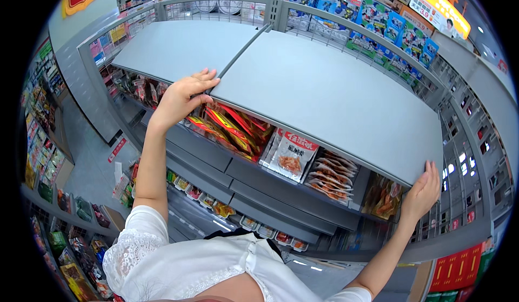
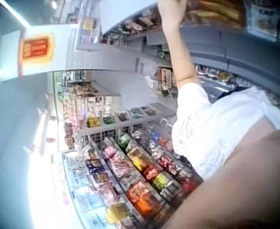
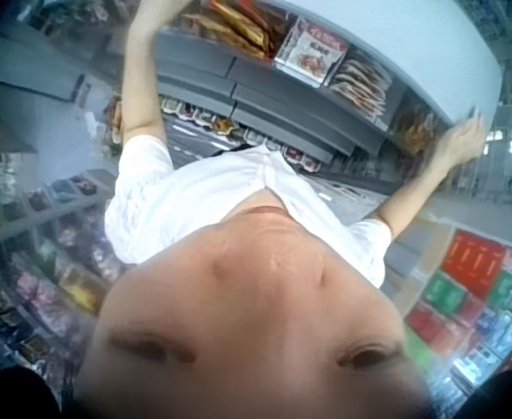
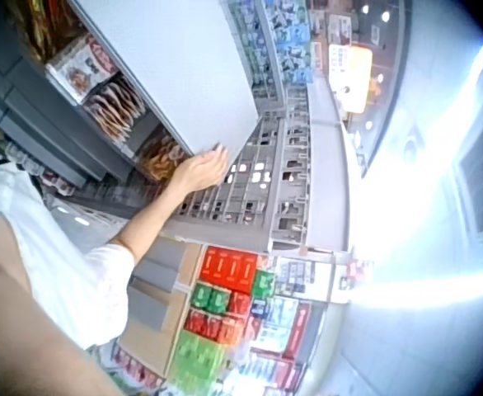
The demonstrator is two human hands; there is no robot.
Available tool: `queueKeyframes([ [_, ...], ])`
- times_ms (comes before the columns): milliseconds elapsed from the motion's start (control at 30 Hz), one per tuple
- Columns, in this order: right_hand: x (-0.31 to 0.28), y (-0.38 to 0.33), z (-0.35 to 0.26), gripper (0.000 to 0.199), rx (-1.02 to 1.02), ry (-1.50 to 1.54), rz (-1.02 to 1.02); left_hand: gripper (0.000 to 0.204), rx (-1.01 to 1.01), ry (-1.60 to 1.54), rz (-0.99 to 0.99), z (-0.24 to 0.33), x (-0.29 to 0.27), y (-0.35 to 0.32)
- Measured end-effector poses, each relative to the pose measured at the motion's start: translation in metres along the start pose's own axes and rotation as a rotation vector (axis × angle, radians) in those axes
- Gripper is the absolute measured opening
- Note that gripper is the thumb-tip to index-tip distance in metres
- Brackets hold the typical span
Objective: The person assembles a metal shelving unit in a store aisle. They unpack metal brackets, attach them to the vertical supports, and then place and secure grey shelf panels onto the frame. The person moves between different sections of the aisle to retrieve parts and install them.
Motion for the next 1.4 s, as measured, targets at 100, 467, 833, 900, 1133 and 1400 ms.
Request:
queueKeyframes([
  [100, 0.000, -0.005, -0.010, 0.040, 0.003, 0.001, 0.016, 0.039, 0.035, 0.045, 0.124, -0.002, -0.001, -0.007],
  [467, -0.008, -0.012, -0.032, 0.043, -0.058, 0.065, 0.088, 0.059, 0.015, -0.076, 0.133, -0.006, -0.010, -0.015],
  [833, -0.013, -0.015, -0.039, 0.045, -0.057, 0.105, 0.165, 0.059, 0.048, -0.158, 0.280, -0.004, -0.011, -0.024],
  [900, -0.012, -0.017, -0.038, 0.044, -0.058, 0.130, 0.171, 0.047, 0.071, -0.444, 0.393, -0.015, -0.018, -0.037],
  [1133, -0.040, -0.104, -0.012, 0.030, 0.178, 0.514, 0.359, 0.024, -0.368, -0.709, 0.977, -0.061, 0.018, -0.190],
  [1400, 0.034, -0.268, -0.033, 0.019, 0.711, 0.920, 0.137, 0.015, -0.759, -0.424, -0.292, -0.044, 0.283, -0.445],
])
Point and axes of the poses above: each hand's wrist, its own y-axis towards the middle knuckle, its own x-axis out of the palm, z = x × y, the point moved 10 cm from there along y, towards the middle knuckle, and after that the axes turned 2 degrees about x, right-handed, at the moved point
